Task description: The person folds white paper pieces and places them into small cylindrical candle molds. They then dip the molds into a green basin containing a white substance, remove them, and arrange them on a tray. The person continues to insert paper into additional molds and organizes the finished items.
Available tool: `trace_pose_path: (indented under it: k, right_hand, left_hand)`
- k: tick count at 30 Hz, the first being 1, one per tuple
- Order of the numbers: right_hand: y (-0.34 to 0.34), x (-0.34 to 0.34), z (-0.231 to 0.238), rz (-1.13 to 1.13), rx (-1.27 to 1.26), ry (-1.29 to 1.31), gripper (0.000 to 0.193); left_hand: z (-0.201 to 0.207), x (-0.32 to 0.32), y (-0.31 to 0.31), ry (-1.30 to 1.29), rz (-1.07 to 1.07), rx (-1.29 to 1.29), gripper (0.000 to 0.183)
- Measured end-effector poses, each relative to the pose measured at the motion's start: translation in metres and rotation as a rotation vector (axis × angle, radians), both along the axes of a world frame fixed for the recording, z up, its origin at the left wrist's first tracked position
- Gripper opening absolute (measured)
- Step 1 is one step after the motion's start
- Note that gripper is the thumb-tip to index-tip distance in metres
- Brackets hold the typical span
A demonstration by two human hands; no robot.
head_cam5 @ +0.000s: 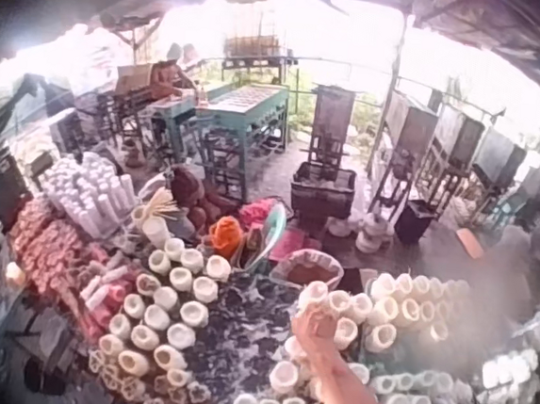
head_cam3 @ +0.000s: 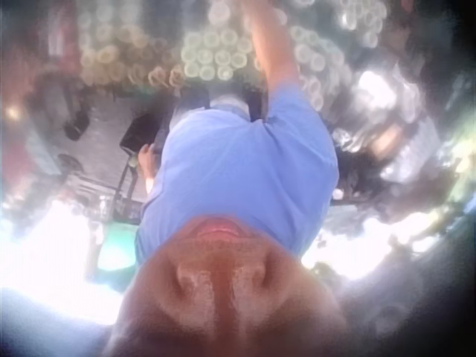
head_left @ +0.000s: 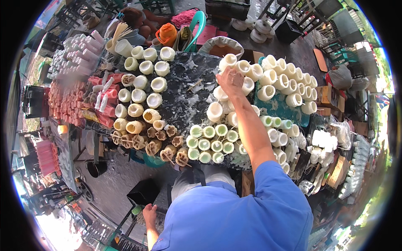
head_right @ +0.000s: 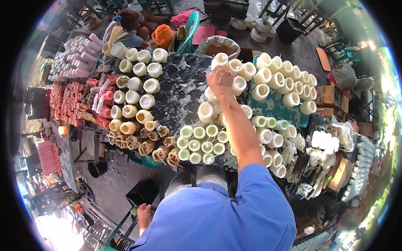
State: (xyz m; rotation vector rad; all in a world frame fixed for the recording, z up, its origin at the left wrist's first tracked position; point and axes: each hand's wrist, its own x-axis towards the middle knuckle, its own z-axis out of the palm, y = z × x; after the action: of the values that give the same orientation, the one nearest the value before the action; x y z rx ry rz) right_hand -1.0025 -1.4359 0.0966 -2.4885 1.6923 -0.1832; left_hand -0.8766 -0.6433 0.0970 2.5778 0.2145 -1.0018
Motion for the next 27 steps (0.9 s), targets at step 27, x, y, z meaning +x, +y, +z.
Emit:
trace_pose_path:
  k: [27]
  right_hand:
    - [-0.067,-0.071,0.113,0.235,0.019,-0.287,0.075]
  left_hand:
    - [-0.009,-0.043,0.027,0.089,0.122,-0.048,0.053]
